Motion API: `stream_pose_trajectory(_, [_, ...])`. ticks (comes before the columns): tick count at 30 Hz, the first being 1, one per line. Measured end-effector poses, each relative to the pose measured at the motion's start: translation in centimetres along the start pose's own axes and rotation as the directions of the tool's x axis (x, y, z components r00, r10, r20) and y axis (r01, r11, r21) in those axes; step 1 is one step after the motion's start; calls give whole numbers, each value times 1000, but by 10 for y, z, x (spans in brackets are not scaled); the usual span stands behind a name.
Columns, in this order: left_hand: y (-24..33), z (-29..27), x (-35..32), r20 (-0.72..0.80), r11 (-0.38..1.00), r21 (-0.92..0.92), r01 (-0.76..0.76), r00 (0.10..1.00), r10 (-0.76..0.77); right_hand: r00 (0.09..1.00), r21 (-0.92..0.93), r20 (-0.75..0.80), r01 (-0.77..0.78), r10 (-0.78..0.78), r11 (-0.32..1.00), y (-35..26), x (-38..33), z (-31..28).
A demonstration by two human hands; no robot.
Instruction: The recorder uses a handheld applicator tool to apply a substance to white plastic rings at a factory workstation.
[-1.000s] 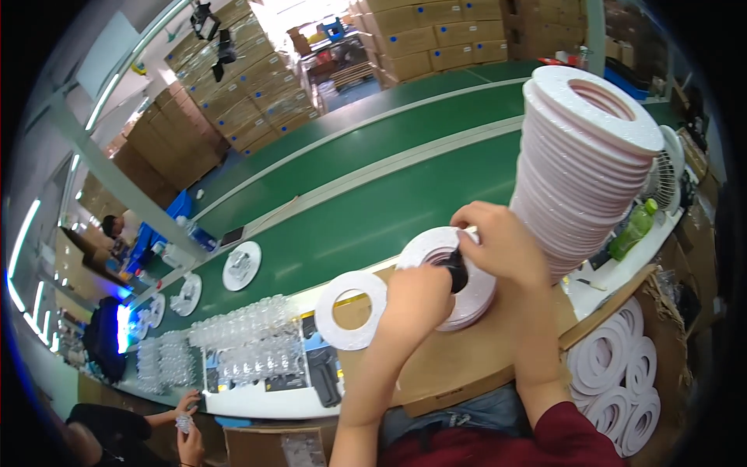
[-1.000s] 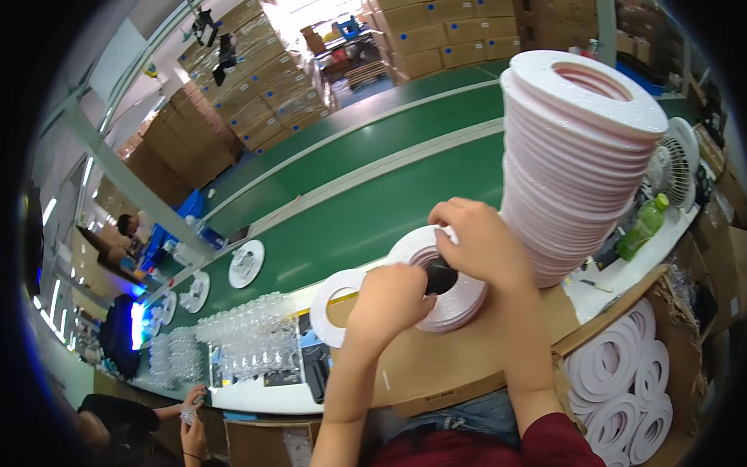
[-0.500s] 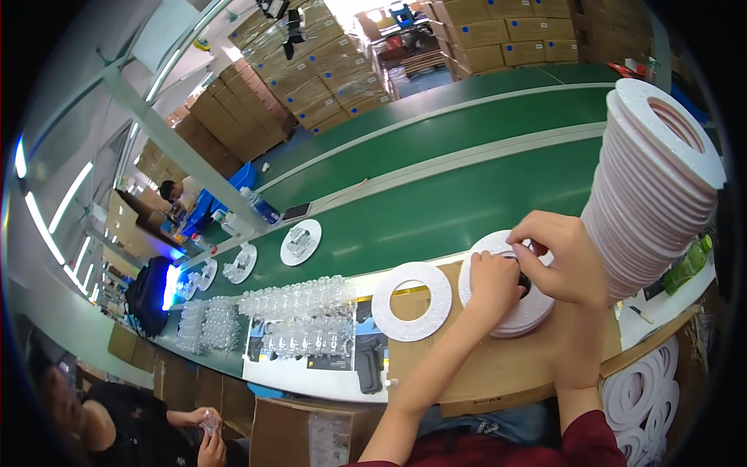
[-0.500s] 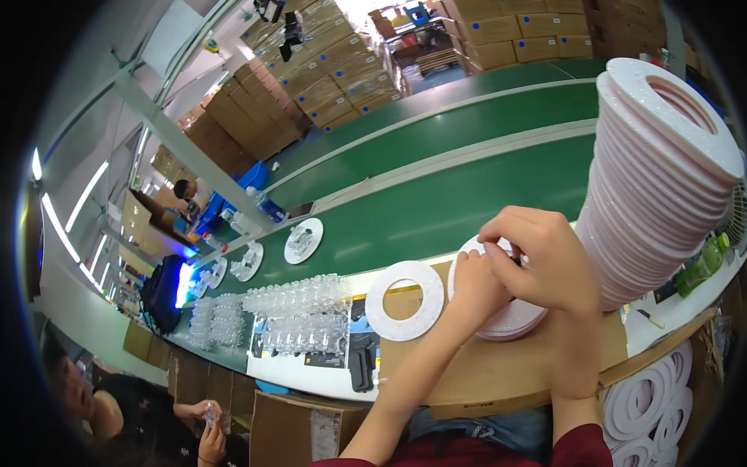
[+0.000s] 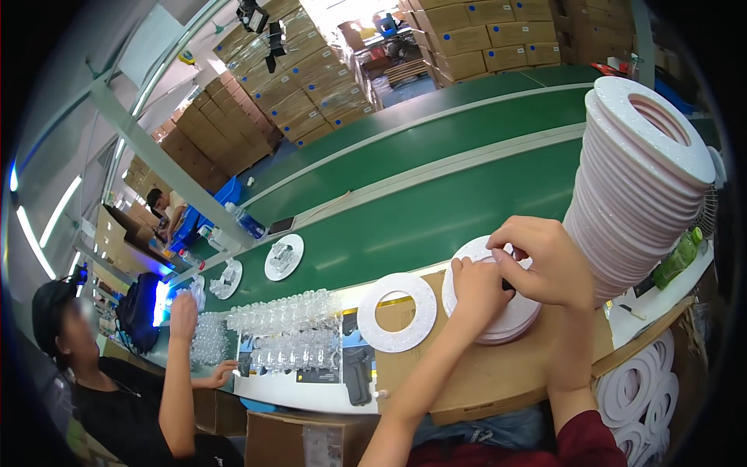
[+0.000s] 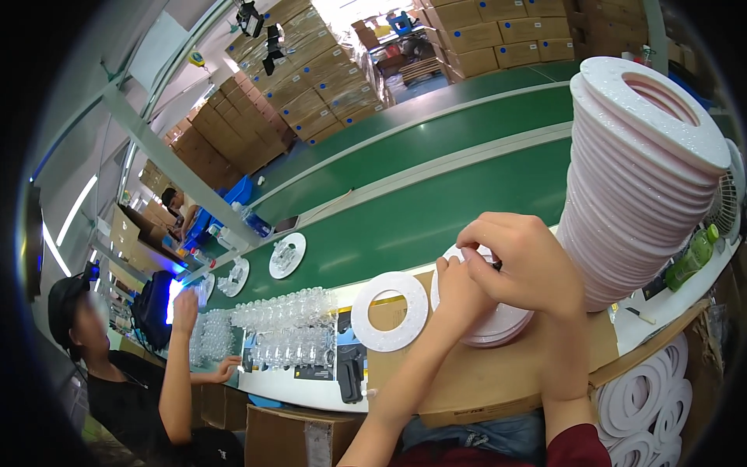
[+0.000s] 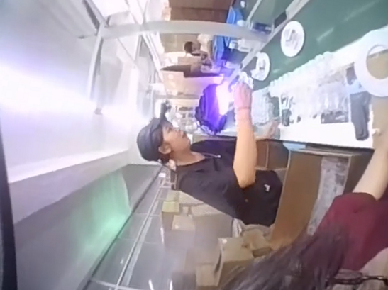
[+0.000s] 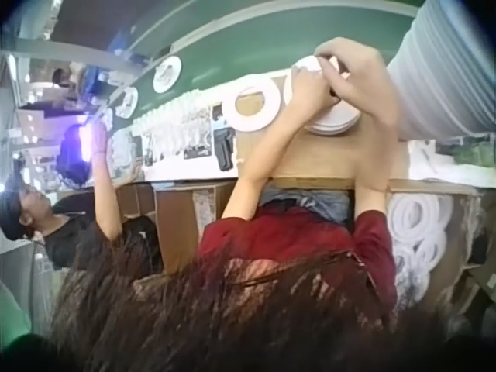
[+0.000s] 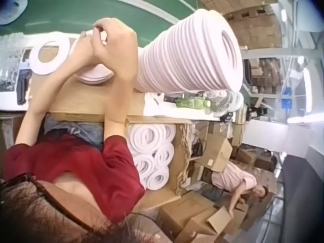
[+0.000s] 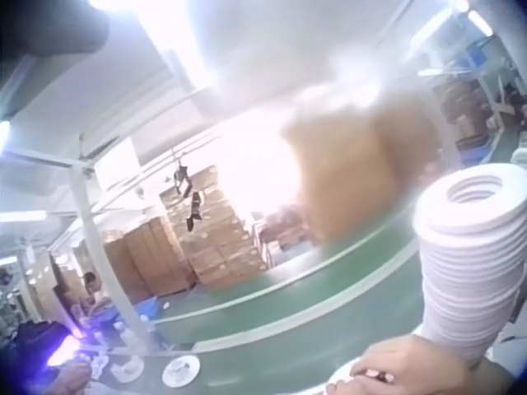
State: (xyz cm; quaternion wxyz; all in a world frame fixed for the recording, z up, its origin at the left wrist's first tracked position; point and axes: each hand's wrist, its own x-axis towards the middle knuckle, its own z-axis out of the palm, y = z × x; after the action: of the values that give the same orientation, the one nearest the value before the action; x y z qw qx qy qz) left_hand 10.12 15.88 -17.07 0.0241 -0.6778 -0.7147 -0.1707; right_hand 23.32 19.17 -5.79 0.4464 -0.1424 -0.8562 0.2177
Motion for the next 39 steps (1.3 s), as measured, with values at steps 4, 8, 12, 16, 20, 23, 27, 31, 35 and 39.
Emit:
stream_pose_trajectory(4, [2, 2, 9, 22, 1000, -14, 19, 1000, -19, 1000, -40, 2, -1, 1, 999, 3, 1, -3])
stream_pose_trajectory(8, [1, -7, 15, 106, 1000, 25, 6, 994, -8, 999, -68, -30, -28, 26, 997, 4, -2, -4])
stream_pose_trajectory(12, [-5, -45, 16, 143, 1000, -8, -9, 990, 10, 994, -46, -78, -79, 75, 996, -9, -2, -11])
stream_pose_trajectory(16, [-12, -82, 12, 37, 994, -103, -27, 999, 31, 977, -2, -161, -139, 137, 990, -11, -6, -13])
stream_pose_trajectory(20, [-19, -93, 13, -170, 922, -373, -104, 984, 42, 960, -36, -133, -254, 248, 966, -10, -4, -16])
stream_pose_trajectory(23, [-28, -108, 18, -229, 890, -435, -135, 973, 36, 949, 6, 12, -314, 314, 949, -5, -2, -9])
stream_pose_trajectory(27, [-33, -110, 25, -190, 816, -571, -90, 981, -25, 901, 60, 185, -408, 392, 911, 5, 3, -3])
stream_pose_trajectory(31, [-40, -116, 23, -201, 740, -669, -66, 975, -94, 943, 73, 234, -261, 238, 962, 1, 6, 7])
stream_pose_trajectory(35, [-38, -117, 19, -216, 682, -727, -73, 968, -127, 965, 68, 125, -239, 229, 969, 9, 6, 19])
stream_pose_trajectory(39, [-33, -122, 13, -179, 607, -790, -93, 980, -82, 983, 1, -50, -175, 175, 985, 5, 5, 17])
